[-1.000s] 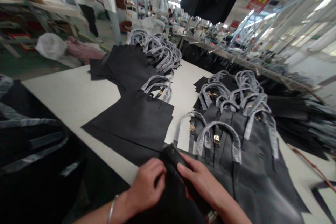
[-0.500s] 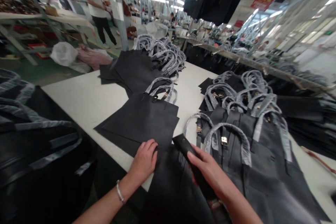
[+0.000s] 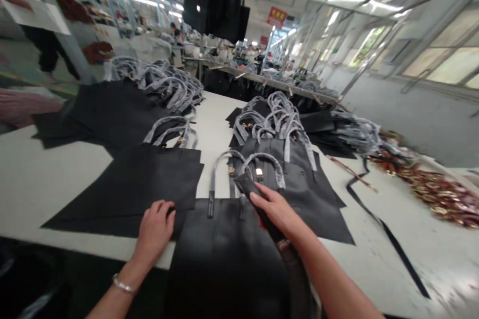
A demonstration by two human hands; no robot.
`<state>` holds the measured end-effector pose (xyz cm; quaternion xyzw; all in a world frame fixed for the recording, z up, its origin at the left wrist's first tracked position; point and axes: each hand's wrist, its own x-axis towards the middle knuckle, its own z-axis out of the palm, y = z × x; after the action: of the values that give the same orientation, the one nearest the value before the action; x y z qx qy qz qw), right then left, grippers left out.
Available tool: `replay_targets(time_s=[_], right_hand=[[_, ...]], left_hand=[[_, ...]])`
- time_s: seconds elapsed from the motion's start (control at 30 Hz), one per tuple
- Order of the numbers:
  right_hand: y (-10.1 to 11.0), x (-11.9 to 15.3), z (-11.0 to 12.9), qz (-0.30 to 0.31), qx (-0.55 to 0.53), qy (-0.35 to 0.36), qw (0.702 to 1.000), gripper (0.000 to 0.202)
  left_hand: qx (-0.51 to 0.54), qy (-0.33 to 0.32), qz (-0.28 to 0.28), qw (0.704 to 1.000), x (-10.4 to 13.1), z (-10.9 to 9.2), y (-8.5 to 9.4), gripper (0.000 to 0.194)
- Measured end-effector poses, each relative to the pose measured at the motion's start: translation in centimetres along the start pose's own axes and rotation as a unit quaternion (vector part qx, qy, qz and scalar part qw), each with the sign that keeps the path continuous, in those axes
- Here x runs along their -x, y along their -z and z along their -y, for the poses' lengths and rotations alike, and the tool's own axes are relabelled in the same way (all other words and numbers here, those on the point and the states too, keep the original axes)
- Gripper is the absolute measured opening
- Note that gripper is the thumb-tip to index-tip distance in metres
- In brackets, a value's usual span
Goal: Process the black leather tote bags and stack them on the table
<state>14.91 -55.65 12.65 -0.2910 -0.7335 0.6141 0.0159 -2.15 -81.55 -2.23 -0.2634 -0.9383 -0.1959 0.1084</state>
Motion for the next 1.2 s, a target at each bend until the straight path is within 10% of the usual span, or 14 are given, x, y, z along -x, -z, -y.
replay_targets(time_s=[0.17,0.4,0.73,0.97,1.2], right_hand=[[7.9,6.0,-4.2,-0.102,0.012,-0.094,0.990,0.051],[7.1,2.9,-7.4,-0.067,-0.018,-0.120,0.990,0.039],[8.2,0.4,-6.8,-0.030,-0.006,-0.096,0.995,0.028],[7.8,-0.4,-7.0,-0.138,-0.007,-0.011,0.990,0.043],[13.0,8.6,-7.3,-0.223,-0.020,-0.026,0.974,0.045]], left_hand=[[0.037,-0.033,0.009,0.999,1.0,-5.9,-0.4,0.030],[0.172,-0.297,0.171,0.924,6.3,-17.0,-2.5,0.044],[0.136,-0.309,0.198,0.920,6.5,-17.4,-2.5,0.050],[0.107,-0.318,0.184,0.924,5.7,-17.6,-3.8,0.052],[0.050,-0.289,0.125,0.948,2.0,-17.8,-5.6,0.049]])
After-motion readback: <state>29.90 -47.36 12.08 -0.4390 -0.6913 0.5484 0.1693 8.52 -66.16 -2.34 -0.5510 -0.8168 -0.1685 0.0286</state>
